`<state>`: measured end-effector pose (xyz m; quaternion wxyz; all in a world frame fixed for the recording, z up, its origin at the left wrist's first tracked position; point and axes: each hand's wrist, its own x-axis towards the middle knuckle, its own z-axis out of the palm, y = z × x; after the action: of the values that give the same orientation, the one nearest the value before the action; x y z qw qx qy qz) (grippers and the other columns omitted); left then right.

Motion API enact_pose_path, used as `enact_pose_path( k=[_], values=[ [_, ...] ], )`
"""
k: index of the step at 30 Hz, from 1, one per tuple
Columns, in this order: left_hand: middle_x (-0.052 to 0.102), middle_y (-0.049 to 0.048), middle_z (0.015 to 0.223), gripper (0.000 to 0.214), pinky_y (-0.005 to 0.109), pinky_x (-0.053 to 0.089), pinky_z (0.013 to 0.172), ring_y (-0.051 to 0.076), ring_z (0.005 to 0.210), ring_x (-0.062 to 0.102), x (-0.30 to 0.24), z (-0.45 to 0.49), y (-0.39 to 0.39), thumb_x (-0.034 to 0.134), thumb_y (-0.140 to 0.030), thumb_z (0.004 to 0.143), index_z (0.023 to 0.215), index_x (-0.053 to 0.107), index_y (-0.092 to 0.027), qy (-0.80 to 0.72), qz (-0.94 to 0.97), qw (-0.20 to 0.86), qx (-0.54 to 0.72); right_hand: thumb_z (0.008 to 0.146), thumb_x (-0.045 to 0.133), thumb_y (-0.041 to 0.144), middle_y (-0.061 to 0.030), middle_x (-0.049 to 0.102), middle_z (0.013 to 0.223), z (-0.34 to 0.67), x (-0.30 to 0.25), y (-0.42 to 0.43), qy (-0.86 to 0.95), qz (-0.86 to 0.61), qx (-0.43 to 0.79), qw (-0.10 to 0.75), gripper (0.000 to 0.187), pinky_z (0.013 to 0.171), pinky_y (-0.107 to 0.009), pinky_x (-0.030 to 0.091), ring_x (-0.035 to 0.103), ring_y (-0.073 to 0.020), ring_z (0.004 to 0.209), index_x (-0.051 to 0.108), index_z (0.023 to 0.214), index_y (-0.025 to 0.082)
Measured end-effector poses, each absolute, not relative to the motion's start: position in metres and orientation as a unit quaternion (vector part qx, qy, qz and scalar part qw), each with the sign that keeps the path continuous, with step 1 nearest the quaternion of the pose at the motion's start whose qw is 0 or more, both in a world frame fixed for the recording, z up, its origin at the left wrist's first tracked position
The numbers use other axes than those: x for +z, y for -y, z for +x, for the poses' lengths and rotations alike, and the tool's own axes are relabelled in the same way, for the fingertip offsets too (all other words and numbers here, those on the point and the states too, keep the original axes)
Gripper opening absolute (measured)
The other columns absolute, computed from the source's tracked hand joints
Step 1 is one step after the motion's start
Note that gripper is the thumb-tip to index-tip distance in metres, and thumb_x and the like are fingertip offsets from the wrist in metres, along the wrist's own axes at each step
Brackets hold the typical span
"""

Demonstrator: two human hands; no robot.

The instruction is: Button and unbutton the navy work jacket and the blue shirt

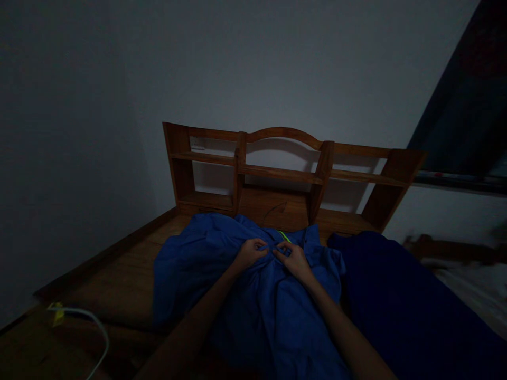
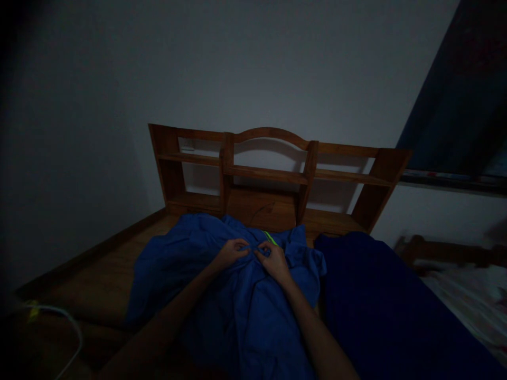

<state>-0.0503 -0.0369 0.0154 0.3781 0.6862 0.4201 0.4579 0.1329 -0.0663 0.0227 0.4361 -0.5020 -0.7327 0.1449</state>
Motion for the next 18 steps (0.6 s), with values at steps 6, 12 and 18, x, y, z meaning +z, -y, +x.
enact_pose_path(
  k=[6,12,18],
  values=[
    [0.069,0.0047,0.081,0.021,0.026,0.048,0.073,0.016,0.078,0.063,0.0106,-0.0508,0.0337,0.063,-0.024,0.066,0.083,0.067,-0.012,-0.419,0.712,0.341,0.45,0.073,0.062,0.034,0.0012,0.058,0.072,0.1341,0.0219,0.0639,0.735,-0.495,0.166,0.432,0.019,0.068,-0.024,0.04,0.056,-0.0137,0.07,0.067,0.084,0.019],
    [0.069,0.0049,0.082,0.021,0.026,0.048,0.074,0.016,0.077,0.063,0.0097,-0.0503,0.0349,0.062,-0.025,0.066,0.083,0.067,-0.012,-0.413,0.715,0.345,0.446,0.074,0.06,0.035,0.0015,0.057,0.07,0.1331,0.0237,0.0661,0.742,-0.478,0.18,0.434,0.019,0.067,-0.024,0.039,0.054,-0.0132,0.069,0.067,0.082,0.019],
    [0.07,0.0038,0.082,0.021,0.027,0.047,0.077,0.018,0.08,0.062,0.0185,-0.0506,0.0398,0.059,-0.028,0.07,0.082,0.069,-0.014,-0.412,0.72,0.338,0.445,0.076,0.058,0.037,0.0011,0.055,0.071,0.134,0.0256,0.0668,0.736,-0.474,0.169,0.454,0.021,0.068,-0.024,0.039,0.053,-0.0136,0.069,0.066,0.083,0.019]
  ],
)
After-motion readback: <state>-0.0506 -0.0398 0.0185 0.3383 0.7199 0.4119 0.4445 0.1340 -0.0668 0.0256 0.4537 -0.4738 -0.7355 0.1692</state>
